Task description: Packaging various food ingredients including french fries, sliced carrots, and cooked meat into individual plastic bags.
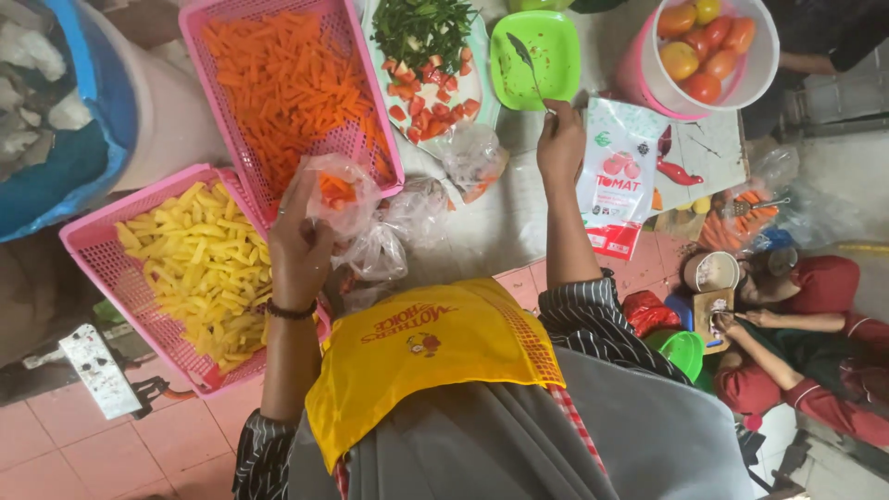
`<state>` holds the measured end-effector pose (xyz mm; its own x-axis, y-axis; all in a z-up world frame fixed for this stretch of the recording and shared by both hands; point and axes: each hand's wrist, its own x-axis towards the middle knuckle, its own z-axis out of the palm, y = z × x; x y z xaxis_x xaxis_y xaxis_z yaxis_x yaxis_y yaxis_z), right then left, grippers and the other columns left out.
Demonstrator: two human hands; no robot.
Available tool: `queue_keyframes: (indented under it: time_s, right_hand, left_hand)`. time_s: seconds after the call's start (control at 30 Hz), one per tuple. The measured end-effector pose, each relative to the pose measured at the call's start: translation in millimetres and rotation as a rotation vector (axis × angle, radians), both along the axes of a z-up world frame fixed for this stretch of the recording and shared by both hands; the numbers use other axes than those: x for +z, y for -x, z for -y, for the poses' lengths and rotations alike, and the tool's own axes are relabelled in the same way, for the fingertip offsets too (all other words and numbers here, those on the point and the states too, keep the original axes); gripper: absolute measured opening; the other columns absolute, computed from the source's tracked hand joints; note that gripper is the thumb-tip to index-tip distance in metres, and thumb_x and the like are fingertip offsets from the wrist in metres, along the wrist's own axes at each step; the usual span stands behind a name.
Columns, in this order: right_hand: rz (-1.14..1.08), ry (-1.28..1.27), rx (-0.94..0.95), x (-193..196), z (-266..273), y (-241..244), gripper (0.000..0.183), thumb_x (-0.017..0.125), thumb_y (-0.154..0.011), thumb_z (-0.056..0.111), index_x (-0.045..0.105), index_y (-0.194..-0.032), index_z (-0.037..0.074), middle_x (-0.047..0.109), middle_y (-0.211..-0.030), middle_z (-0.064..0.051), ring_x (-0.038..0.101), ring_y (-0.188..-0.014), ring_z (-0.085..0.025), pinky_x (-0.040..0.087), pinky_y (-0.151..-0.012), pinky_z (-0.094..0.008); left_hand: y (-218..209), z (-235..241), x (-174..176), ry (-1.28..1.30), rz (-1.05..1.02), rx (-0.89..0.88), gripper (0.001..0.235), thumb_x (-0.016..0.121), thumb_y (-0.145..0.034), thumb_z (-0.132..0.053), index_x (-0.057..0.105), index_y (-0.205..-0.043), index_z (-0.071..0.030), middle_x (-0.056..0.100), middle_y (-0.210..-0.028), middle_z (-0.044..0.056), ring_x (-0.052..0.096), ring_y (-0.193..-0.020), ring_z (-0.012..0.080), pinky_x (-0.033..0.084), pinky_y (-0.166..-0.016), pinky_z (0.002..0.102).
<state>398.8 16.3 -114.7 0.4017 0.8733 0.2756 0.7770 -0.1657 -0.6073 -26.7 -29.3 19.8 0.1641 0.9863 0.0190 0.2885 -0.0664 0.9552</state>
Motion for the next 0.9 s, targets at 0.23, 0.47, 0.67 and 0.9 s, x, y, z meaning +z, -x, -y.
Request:
queue_keyframes:
  time_s: [0.23,0.47,0.67,0.9]
  right_hand:
    - [-0.133,0.053,0.271,2,-9,26,0.020,0.063,-0.098,0.003,0.071,-0.114,0.010,0.065,-0.098,-0.017,0.066,-0.085,-0.035,0.052,-0.076,-0.045]
    - [-0.032,0.104,0.335,-20,-8,27,0.030,0.069,-0.091,0.004,0.073,-0.119,0.012,0.065,-0.098,-0.016,0.063,-0.095,-0.037,0.051,-0.084,-0.047]
    - [-0.005,0.055,0.328,-5,15,22,0.039,0.071,-0.085,0.003,0.072,-0.123,0.009,0.067,-0.116,-0.021,0.061,-0.106,-0.043,0.049,-0.091,-0.047]
    - [-0.153,-0.027,0.256,37,24,60,0.023,0.066,-0.099,0.002,0.073,-0.120,0.005,0.068,-0.109,-0.017,0.067,-0.099,-0.030,0.052,-0.086,-0.040]
  left_hand:
    - [-12,-4,35,0.215,0.231,0.033,0.075,0.045,-0.088,0.018,0.040,-0.158,-0.007,0.051,-0.150,0.011,0.066,-0.074,0.0090,0.057,-0.062,0.025]
    - [-2,-2,44,0.336,0.308,0.075,0.067,0.049,-0.095,0.011,0.042,-0.159,-0.007,0.071,-0.115,0.007,0.066,-0.069,0.0095,0.053,-0.060,0.024]
    - [15,15,53,0.343,0.348,0.149,0.066,0.050,-0.098,0.010,0.043,-0.161,-0.008,0.067,-0.104,0.012,0.065,-0.068,0.0089,0.055,-0.062,0.023]
    - [46,52,56,0.125,0.209,0.194,0.065,0.047,-0.088,0.017,0.051,-0.149,-0.004,0.052,-0.157,0.011,0.065,-0.072,0.0059,0.055,-0.060,0.022]
